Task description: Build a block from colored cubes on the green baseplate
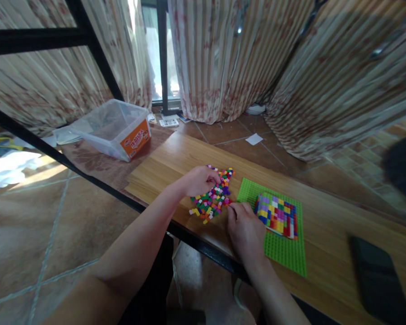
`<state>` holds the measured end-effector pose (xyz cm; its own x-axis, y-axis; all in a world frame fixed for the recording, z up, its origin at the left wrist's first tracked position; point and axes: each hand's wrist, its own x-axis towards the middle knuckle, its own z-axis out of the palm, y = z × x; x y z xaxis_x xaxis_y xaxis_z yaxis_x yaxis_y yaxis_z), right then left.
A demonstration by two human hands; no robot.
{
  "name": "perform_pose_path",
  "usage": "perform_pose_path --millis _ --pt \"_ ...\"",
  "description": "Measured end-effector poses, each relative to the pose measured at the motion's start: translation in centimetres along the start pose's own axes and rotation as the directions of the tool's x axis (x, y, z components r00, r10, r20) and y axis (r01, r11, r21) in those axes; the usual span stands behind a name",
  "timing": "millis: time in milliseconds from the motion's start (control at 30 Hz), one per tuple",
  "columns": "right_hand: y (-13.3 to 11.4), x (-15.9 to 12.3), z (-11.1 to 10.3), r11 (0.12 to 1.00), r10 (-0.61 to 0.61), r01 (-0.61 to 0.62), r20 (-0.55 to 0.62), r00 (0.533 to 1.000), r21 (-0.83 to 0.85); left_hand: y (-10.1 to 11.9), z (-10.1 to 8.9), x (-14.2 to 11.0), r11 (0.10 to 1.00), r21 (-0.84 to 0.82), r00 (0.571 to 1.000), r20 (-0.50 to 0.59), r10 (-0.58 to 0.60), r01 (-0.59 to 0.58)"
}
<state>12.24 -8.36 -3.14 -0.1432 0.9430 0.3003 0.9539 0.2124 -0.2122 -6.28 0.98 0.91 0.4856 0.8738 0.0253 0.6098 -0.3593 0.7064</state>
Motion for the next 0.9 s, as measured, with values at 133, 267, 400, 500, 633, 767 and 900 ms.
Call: perform_pose_path --millis 133,267,400,500,633,767,900 --pt "0.1 -0.1 0.0 0.997 -0.002 0.002 -0.001 1.000 0.076 -0.5 -0.9 -0.3 0.994 0.112 1.000 0.016 -0.018 0.016" --pt "0.3 -0.2 0.2 0.991 -0.050 0.051 -0.009 0.999 0.125 -1.1 -1.5 -0.5 0.980 0.188 0.997 -0.053 -0.054 0.063" --pt "0.4 -0.4 0.3 0.985 -0.104 0.103 -0.003 0.995 0.137 -1.9 -1.7 -0.4 0.965 0.218 0.983 -0.138 -0.120 0.148" --pt "0.4 -0.5 0.4 0.981 -0.128 0.128 -0.006 0.992 0.149 -1.9 -1.8 -0.5 0.957 0.238 0.984 -0.101 -0.149 0.169" --pt "0.2 -0.5 0.5 0.975 -0.147 0.146 -0.004 0.989 0.166 -1.2 -1.9 -1.0 0.961 0.261 0.994 0.033 -0.101 0.089" --pt "0.1 -0.4 0.5 0.973 -0.128 0.125 0.001 0.992 0.193 -0.7 -1.7 -1.3 0.967 0.254 0.995 0.093 -0.031 0.006" --pt "0.1 -0.3 0.3 0.972 -0.128 0.122 0.015 0.992 0.200 -0.8 -1.1 -1.5 0.970 0.241 0.994 0.109 0.014 -0.041"
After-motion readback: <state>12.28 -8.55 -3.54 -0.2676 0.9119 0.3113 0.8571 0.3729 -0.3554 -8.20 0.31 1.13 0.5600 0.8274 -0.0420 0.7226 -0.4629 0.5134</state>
